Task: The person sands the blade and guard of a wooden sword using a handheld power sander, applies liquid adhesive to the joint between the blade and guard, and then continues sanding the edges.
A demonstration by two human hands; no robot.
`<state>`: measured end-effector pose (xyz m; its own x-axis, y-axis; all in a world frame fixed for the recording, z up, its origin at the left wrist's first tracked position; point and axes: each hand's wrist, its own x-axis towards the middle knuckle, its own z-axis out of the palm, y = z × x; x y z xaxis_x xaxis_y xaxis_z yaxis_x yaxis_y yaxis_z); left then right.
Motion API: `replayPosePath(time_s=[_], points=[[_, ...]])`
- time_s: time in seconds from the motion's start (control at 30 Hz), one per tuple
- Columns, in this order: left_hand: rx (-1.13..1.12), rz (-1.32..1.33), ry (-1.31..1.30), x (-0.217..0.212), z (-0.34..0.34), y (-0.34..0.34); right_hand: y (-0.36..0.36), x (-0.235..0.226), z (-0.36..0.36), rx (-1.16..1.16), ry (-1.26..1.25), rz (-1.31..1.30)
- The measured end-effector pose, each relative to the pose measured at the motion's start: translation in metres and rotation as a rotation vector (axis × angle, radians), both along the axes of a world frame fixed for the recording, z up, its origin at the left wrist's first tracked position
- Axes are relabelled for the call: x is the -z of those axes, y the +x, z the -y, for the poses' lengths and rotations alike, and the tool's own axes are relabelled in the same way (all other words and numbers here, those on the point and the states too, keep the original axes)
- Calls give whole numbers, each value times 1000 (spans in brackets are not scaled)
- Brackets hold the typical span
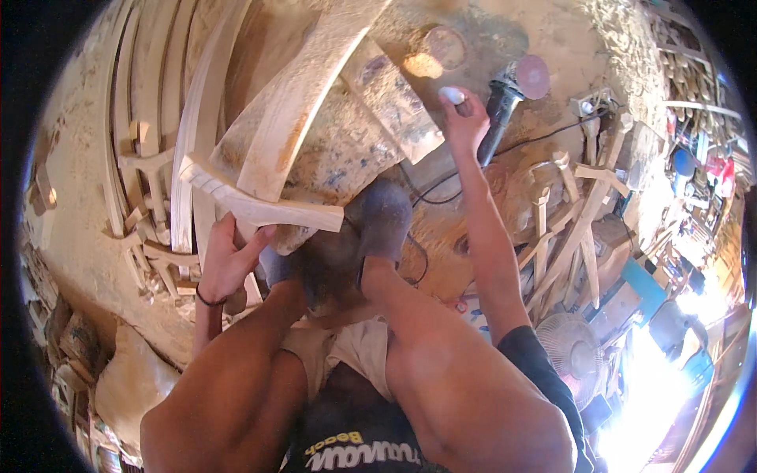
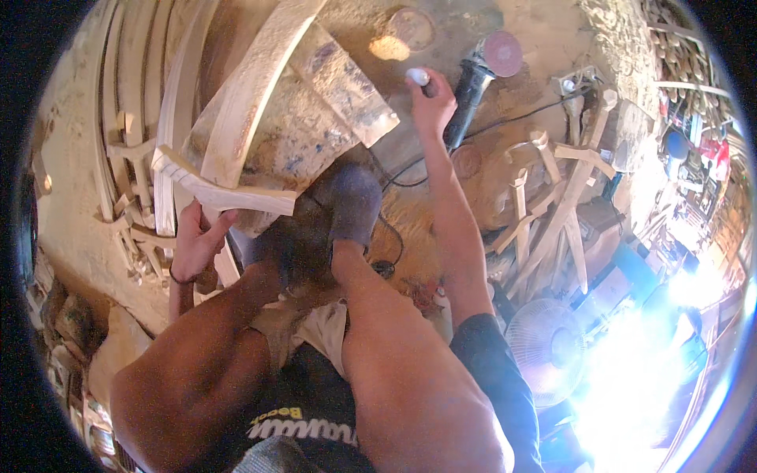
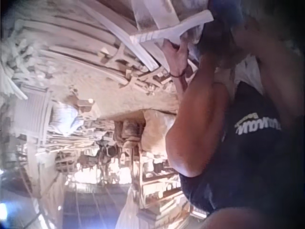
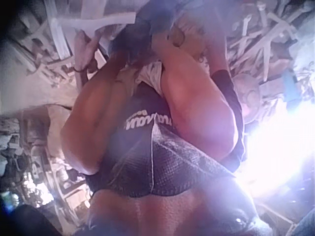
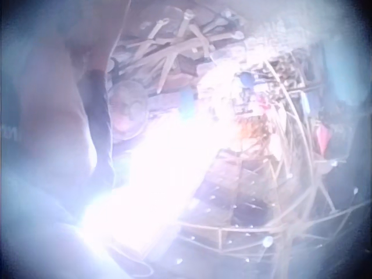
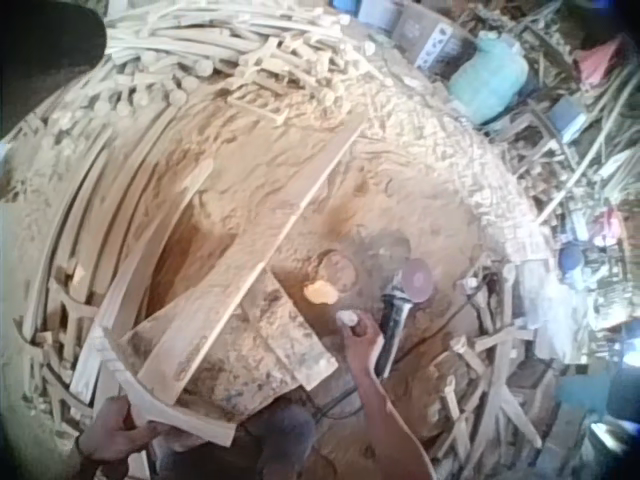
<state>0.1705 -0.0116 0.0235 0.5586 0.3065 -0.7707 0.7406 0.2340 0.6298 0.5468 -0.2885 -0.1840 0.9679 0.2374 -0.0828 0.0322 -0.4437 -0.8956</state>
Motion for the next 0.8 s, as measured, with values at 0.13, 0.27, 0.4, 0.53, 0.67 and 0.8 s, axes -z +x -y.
replayPosePath(time_s=[0.13, 0.27, 0.4, 0.53, 0.67, 0.8], points=[[-28, 23, 68, 0, -5, -6, -5, -26, -3, -18, -98, 77], [-73, 64, 109, 0, -7, -8, 15, -89, -25, -13, -303, 241], [-118, 39, 103, -8, -14, 0, 68, -87, -104, -660, -552, 684], [-193, 19, 56, -12, -12, 4, 73, -26, -180, -896, -424, 752], [-168, 113, -75, -2, -5, 30, 85, 16, -163, -1105, -647, 721], [-30, 184, 36, 9, -1, 38, 76, -9, -137, -1000, -790, 542]])
